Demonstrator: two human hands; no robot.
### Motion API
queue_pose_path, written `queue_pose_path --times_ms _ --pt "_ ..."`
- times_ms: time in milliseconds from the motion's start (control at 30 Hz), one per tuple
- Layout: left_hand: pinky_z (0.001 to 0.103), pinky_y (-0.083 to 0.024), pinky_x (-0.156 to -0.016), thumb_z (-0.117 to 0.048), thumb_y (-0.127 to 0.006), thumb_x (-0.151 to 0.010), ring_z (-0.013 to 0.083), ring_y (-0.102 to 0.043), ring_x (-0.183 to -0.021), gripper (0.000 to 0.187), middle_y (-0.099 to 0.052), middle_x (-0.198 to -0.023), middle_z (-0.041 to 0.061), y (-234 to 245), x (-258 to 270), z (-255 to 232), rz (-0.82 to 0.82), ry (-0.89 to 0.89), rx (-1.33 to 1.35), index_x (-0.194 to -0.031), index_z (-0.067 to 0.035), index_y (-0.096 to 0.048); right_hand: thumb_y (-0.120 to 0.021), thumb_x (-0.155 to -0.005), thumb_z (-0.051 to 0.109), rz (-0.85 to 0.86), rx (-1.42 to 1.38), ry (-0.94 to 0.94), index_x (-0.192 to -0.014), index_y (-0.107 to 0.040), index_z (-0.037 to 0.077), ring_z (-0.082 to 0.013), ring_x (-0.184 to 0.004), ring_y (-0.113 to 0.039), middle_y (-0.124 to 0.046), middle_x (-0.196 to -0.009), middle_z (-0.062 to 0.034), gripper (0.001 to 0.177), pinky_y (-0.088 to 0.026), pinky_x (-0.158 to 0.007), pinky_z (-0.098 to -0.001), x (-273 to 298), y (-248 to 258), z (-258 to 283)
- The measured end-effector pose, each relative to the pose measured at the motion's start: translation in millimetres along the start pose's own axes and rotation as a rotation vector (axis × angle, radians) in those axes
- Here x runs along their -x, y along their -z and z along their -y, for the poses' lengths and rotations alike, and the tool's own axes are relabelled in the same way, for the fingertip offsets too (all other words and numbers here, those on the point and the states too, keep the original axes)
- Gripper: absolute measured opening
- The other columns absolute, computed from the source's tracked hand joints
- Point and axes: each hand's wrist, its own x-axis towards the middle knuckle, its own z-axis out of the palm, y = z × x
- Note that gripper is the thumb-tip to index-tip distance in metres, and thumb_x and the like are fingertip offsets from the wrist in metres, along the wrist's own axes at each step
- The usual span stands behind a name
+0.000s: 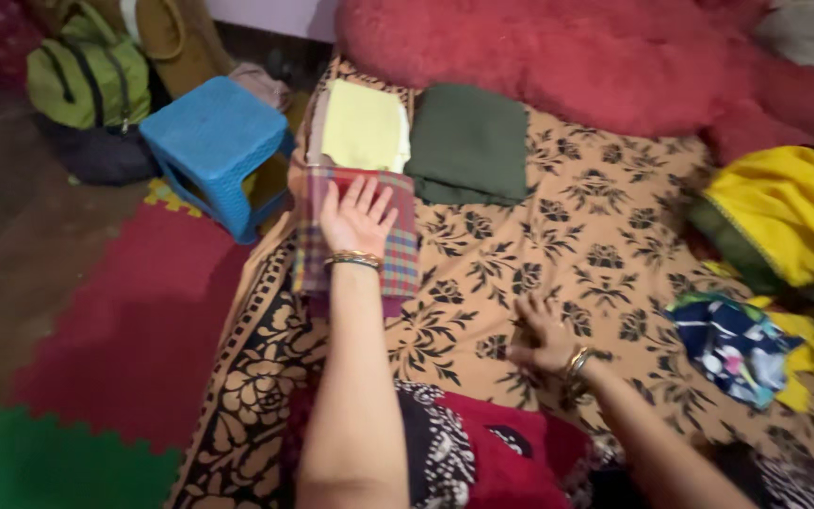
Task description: The person folds several pieces of clothing on a bed, including a yellow garment, a patterned blue and white cloth, and a small blue item, placing them into stacks.
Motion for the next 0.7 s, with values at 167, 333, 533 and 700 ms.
queue_pose_path --times_ms 167,333,533,700 --pt "0.059 -0.016 -0.121 -0.06 -0.045 -0.092 0.0387 -0.04 -0.148 0.081 -0.041 -0.163 0.01 -11.6 14.0 7.1 0.063 0.009 -0.051 -0.153 -0.008 -0.041 -0.072 -0.073 0.073 0.024 -0.027 -0.149 -0.162 -0.015 0.034 -0.035 -0.159 0.005 -0.001 -0.172 -0.009 0.113 0.001 -0.122 -0.0645 44.1 -10.8 32.3" --pt "0.06 -0.016 -0.122 -0.056 -0.042 -0.095 0.0386 -0.039 -0.148 0.074 -0.04 -0.163 0.011 -28.6 57.8 23.1 0.109 -0.029 -0.025 -0.153 -0.008 -0.041 -0.068 -0.074 0.076 0.048 -0.003 -0.177 -0.163 -0.013 0.035 -0.035 -0.158 0.008 0.001 -0.174 -0.0049 0.112 -0.001 -0.122 -0.0628 44.7 -13.5 35.0" --pt "0.06 -0.018 -0.121 -0.051 -0.042 -0.097 0.0399 -0.04 -0.148 0.069 -0.041 -0.162 0.014 -42.0 119.0 24.3 0.168 -0.021 -0.189 -0.15 -0.006 -0.042 -0.062 -0.08 0.074 0.047 -0.003 -0.207 -0.163 -0.011 0.04 -0.0312 -0.16 0.008 0.0 -0.174 -0.0003 0.103 -0.001 -0.124 -0.0613 67.7 -33.1 36.0" --pt "0.061 -0.021 -0.122 -0.048 -0.043 -0.098 0.0404 -0.039 -0.149 0.065 -0.043 -0.16 0.015 -43.8 152.3 10.6 0.246 -0.018 -0.208 -0.147 -0.005 -0.044 -0.058 -0.086 0.067 0.095 -0.033 -0.177 -0.164 -0.009 0.039 -0.0327 -0.159 0.004 0.0 -0.174 -0.0002 0.096 -0.003 -0.124 -0.0616 100.2 -43.4 36.1"
